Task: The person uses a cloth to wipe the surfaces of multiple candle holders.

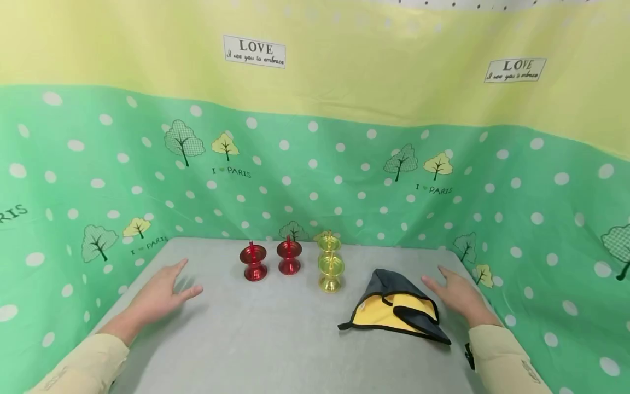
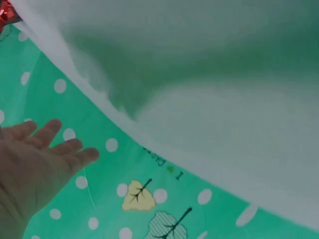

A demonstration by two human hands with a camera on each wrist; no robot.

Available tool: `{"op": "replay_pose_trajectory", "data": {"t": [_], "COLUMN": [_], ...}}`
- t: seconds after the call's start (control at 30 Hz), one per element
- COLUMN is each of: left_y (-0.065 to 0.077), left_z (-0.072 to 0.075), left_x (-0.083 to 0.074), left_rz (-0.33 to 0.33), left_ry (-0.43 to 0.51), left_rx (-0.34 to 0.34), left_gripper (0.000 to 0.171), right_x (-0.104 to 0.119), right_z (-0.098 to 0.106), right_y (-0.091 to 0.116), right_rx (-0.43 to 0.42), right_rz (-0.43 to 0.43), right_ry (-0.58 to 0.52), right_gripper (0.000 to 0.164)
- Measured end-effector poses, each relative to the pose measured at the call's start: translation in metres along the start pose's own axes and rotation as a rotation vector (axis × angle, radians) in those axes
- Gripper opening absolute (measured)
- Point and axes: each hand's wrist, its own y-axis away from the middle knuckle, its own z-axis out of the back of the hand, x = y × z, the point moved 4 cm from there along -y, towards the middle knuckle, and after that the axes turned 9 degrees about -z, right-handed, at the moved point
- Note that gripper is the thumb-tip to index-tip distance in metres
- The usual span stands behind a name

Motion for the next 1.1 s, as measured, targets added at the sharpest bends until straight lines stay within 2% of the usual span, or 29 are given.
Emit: {"op": "replay_pose_trajectory", "data": {"t": [0.13, 0.33, 0.6, 0.77, 0.9, 1.1], "left_y": [-0.002, -0.003, -0.01, -0.016, -0.024, -0.041], "left_z": [-0.003, 0.001, -0.012, -0.023, -0.033, -0.055], "left_x": [-0.003, -0.014, -0.033, -0.059, -0.085, -0.129], "left_rz": [0.022, 0.03, 0.031, 0.008, -0.021, -0.074], "left_ry": [0.113, 0.188, 0.25, 0.303, 0.354, 0.426], "left_rx": [-0.041, -0.098, -0.059, -0.014, 0.031, 0.07], "left_gripper": [0.093, 0.081, 0.077, 0.07, 0.069, 0.068], "right_x": [0.006, 0.027, 0.045, 0.058, 0.071, 0.09], "right_z": [0.0, -0.006, -0.017, -0.024, -0.034, -0.05], "right_y": [0.002, 0.001, 0.004, 0.004, -0.001, -0.003], "right_rx": [0.011, 0.056, 0.098, 0.125, 0.13, 0.131], "right_rz": [0.007, 0.043, 0.074, 0.069, 0.023, -0.121], "right_ry": [-0.046, -0.068, -0.086, -0.076, -0.031, 0.051], "right_gripper": [0.09, 0.088, 0.091, 0.098, 0.108, 0.121]}}
